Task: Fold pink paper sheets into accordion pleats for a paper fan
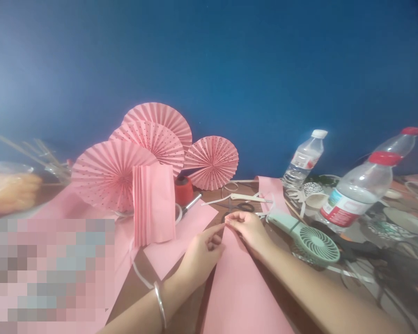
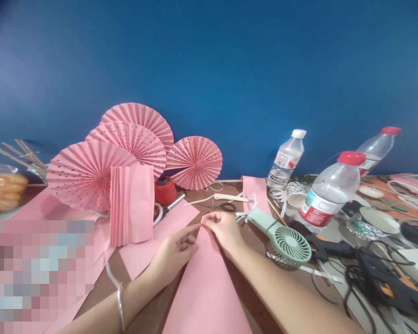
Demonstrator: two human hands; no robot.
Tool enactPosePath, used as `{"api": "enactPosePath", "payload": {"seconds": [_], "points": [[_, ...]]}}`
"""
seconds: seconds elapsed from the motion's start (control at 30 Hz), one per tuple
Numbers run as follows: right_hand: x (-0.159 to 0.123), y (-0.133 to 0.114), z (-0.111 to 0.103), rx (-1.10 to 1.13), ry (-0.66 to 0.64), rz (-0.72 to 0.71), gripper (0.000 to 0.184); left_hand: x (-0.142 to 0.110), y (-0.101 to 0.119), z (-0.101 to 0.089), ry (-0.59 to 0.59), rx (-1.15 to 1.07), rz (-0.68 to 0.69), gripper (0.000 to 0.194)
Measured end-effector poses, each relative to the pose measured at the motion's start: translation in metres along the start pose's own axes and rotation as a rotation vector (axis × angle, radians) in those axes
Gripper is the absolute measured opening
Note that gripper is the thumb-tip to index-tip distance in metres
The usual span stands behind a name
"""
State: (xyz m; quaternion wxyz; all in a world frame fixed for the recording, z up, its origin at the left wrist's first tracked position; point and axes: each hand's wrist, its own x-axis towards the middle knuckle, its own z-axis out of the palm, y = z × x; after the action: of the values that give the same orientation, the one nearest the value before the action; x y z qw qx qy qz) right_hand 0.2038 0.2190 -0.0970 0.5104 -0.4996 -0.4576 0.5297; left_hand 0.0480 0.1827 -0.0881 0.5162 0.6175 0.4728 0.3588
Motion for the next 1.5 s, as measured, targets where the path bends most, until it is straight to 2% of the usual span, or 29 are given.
{"api": "enactPosePath", "payload": {"seconds": [0.23,0.4,0.67,0.9,1.1,1.3,1.5], "points": [[-0.002,-0.004,0.001,0.045,-0.019,0.033,0.016,-0.001,0.005,-0.001,-0.020,0.046,0.005,0.050],[-0.003,-0.007,0.002,0.104,-0.009,0.030,0.019,-0.001,0.006,-0.002,-0.034,0.042,0.006,0.050],[-0.005,-0.013,0.002,0.266,-0.025,0.151,0.017,0.000,0.004,-0.002,-0.031,0.021,0.017,0.052],[-0.004,-0.016,0.001,0.343,-0.006,0.177,0.026,0.000,-0.002,0.000,0.033,0.007,0.058,0.050],[-0.005,-0.015,0.001,0.238,-0.089,0.129,0.018,-0.001,-0.001,-0.002,0.018,0.029,0.049,0.051],[-0.005,-0.013,-0.001,0.122,-0.072,0.099,0.021,-0.001,0.002,-0.002,0.022,0.030,0.031,0.050],[-0.003,-0.010,0.000,0.140,-0.060,0.102,0.023,-0.001,0.002,-0.002,0.008,0.036,0.026,0.050]]}}
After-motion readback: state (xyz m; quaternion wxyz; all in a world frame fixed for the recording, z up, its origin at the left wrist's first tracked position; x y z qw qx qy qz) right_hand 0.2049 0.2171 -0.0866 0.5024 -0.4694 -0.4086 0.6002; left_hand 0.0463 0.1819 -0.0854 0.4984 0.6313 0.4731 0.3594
